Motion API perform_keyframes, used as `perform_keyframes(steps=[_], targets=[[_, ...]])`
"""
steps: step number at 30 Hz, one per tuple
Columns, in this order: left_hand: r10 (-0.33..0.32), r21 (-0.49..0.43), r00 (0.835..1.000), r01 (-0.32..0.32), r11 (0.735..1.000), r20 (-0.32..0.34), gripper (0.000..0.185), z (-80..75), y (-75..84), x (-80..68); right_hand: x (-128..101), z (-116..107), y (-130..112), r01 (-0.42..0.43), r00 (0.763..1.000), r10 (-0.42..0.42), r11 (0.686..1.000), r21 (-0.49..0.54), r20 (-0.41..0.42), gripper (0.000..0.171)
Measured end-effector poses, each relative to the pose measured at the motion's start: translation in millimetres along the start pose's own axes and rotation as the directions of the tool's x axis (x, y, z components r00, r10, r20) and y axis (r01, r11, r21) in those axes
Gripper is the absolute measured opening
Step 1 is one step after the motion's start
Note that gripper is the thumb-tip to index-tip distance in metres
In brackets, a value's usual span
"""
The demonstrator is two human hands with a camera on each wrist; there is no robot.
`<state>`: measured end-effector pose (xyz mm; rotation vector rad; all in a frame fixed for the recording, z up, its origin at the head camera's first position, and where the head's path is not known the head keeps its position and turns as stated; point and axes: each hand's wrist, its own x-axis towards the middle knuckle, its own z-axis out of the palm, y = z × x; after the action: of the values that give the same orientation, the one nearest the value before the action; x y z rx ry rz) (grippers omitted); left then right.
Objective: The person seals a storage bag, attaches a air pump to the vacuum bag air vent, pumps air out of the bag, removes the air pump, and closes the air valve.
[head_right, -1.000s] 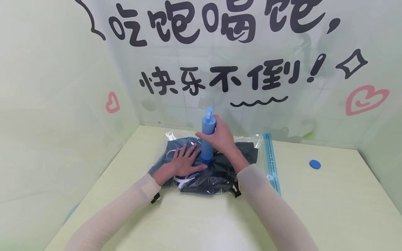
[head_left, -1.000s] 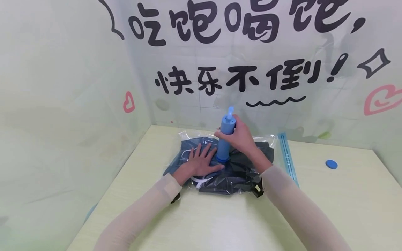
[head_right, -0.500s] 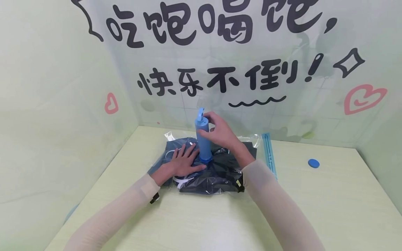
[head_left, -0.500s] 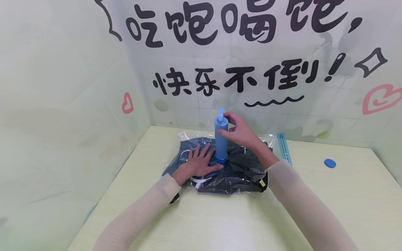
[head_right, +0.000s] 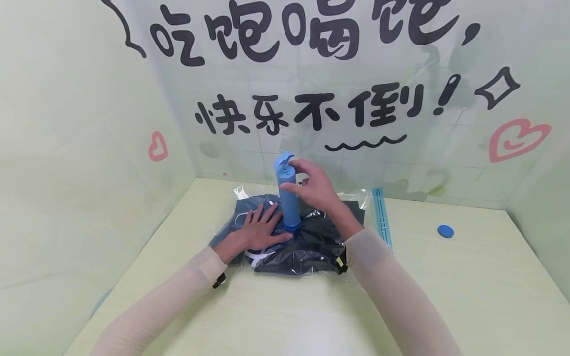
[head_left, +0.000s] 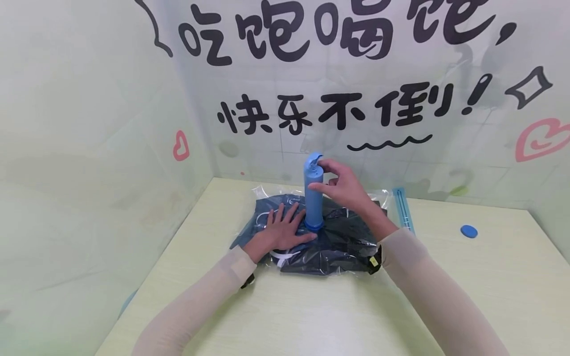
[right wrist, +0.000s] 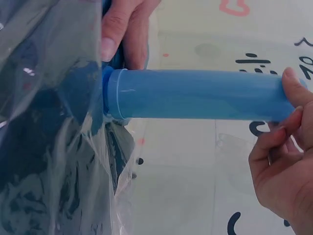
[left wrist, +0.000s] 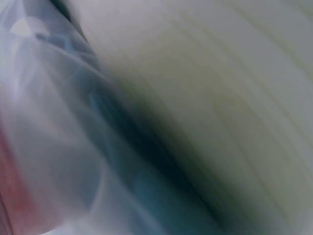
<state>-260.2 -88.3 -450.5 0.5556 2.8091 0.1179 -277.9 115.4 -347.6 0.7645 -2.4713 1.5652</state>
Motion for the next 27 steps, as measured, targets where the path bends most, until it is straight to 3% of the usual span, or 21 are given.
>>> perform_keyframes(steps=[10,14,17,21,24,27], targets=[[0.004,0.000,1.000,-0.004,1.000,0.007,0.092,-0.2,-1.4,-1.8,-1,19,-5,-0.066,0.980,0.033,0.984,-0.163,-0.195,0.057],[0.013,-0.014,1.000,-0.013,1.000,0.009,0.091,-0.1,-1.8,-2.8,1,22,-7,-0.116,0.972,0.076,0.979,-0.170,-0.223,0.063],[0.016,-0.019,1.000,-0.016,1.000,0.005,0.091,0.4,-1.7,-3.2,4,19,-7,-0.121,0.980,0.100,0.985,-0.121,-0.173,0.068],[0.018,-0.013,1.000,-0.018,1.000,0.001,0.092,0.0,-1.6,-3.1,7,11,-5,-0.069,0.997,0.069,0.998,0.010,-0.022,0.064],[0.018,-0.006,1.000,-0.018,1.000,0.006,0.092,-0.6,-1.9,-2.9,8,4,-5,-0.049,0.996,0.041,0.994,0.097,0.082,0.056],[0.020,0.000,1.000,-0.020,1.000,0.007,0.092,-1.8,-2.6,-2.1,6,1,-5,-0.060,0.993,0.046,0.990,0.125,0.110,0.053]])
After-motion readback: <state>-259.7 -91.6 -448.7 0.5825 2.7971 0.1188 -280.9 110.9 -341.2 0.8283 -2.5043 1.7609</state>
